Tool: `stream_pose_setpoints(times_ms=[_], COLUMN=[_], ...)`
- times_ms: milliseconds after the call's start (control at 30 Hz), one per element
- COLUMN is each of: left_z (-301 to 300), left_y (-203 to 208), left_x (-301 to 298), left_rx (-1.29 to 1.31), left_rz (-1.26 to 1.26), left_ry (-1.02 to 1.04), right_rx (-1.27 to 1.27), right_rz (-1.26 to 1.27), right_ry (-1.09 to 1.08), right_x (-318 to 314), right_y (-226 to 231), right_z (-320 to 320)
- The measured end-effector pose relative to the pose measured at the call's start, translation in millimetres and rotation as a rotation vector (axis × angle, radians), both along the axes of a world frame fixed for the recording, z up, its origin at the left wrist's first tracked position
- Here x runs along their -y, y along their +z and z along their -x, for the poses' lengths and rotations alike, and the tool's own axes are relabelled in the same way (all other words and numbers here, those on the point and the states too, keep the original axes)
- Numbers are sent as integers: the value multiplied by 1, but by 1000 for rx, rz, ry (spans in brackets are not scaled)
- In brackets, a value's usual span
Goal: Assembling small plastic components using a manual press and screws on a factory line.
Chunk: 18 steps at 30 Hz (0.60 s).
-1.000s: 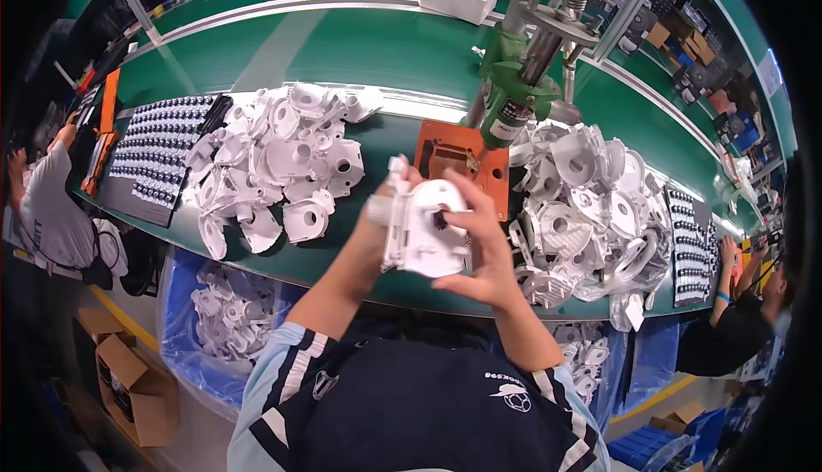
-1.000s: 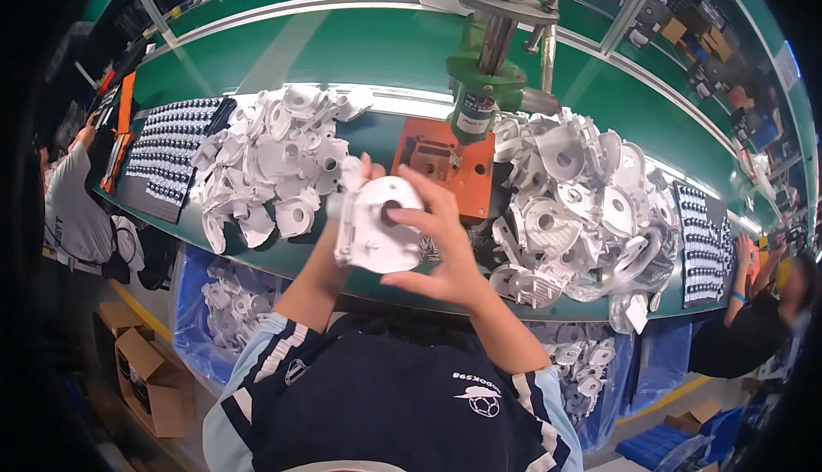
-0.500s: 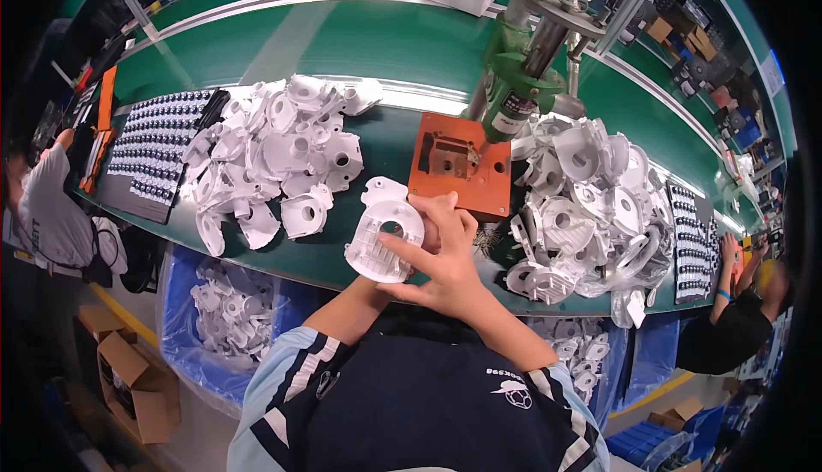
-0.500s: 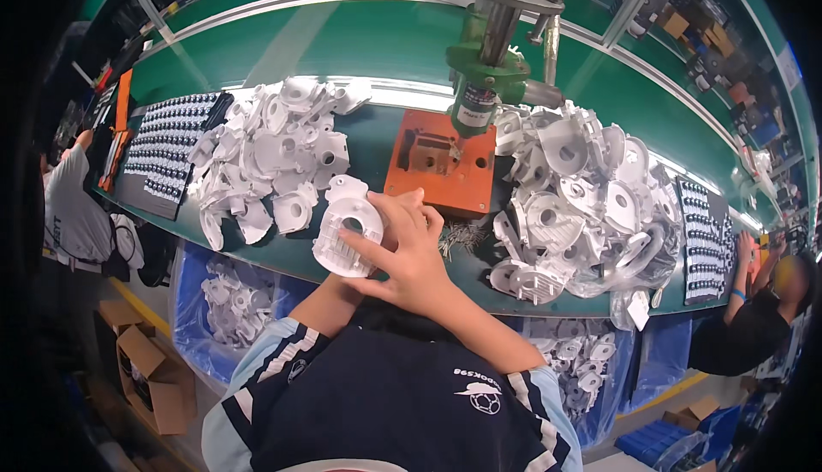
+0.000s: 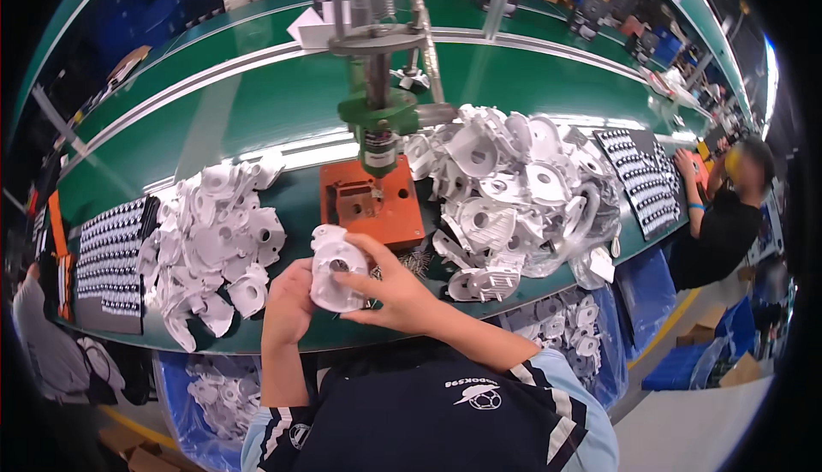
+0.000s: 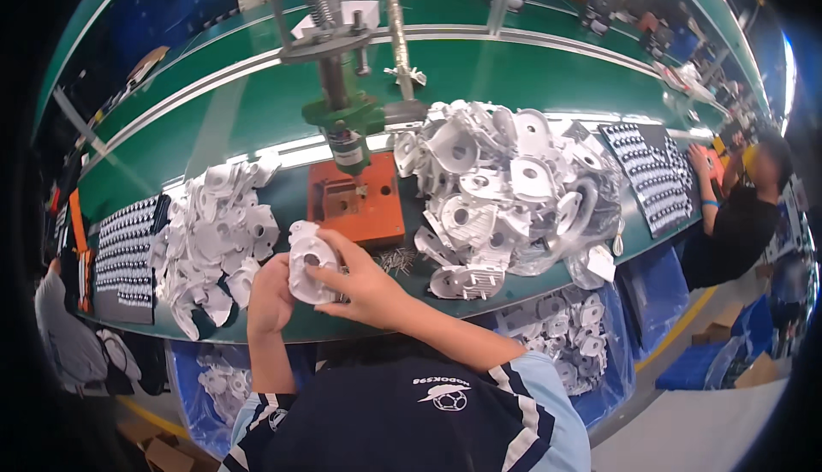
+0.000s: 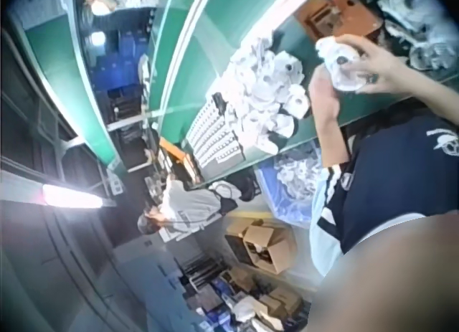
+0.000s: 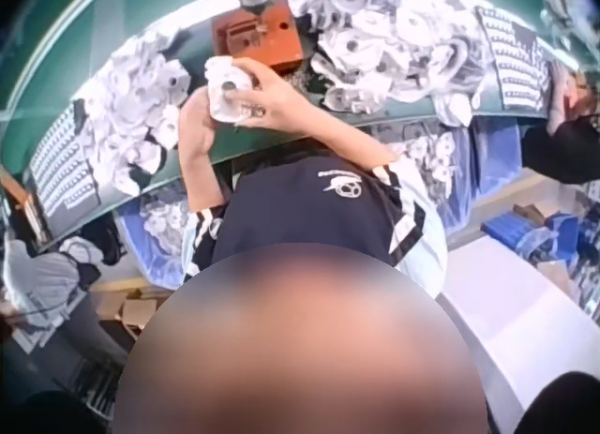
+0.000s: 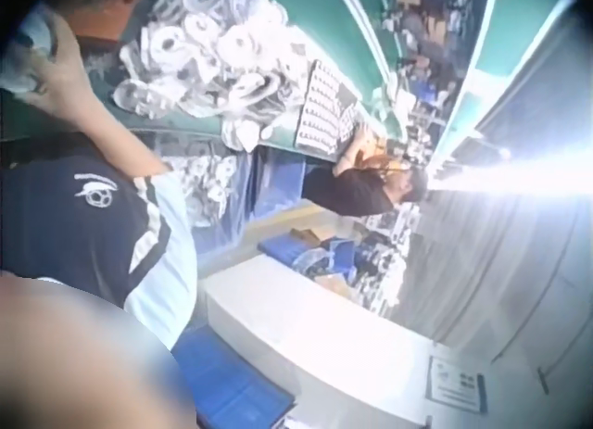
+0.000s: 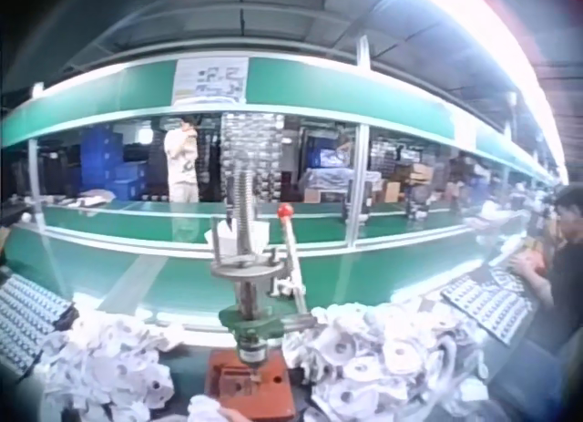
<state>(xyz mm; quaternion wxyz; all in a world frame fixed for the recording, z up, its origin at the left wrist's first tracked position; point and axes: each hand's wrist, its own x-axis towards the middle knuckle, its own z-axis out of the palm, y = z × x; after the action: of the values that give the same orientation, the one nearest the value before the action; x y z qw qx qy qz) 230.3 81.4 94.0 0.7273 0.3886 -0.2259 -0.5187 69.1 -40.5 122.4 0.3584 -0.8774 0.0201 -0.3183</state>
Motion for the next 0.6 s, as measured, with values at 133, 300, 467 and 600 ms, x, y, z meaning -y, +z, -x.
stream_pose_setpoints(times_ms=[133,300,467,600], left_z=[6,-6,-6,-3], left_y=[15,22,5,-11], left_x=[8,44,93,117], left_rx=[392,1610,2011,2090], left_rz=[-8,1,128,117], left_ry=[123,421,294,410], right_rx=[8,210,213,148], right_rz=[131,58,-34,-331], right_ry=[-33,-443,-1241,-1313], right_x=[8,50,96,95], right_y=[5,13,14,-3], right_z=[16,89,182,211])
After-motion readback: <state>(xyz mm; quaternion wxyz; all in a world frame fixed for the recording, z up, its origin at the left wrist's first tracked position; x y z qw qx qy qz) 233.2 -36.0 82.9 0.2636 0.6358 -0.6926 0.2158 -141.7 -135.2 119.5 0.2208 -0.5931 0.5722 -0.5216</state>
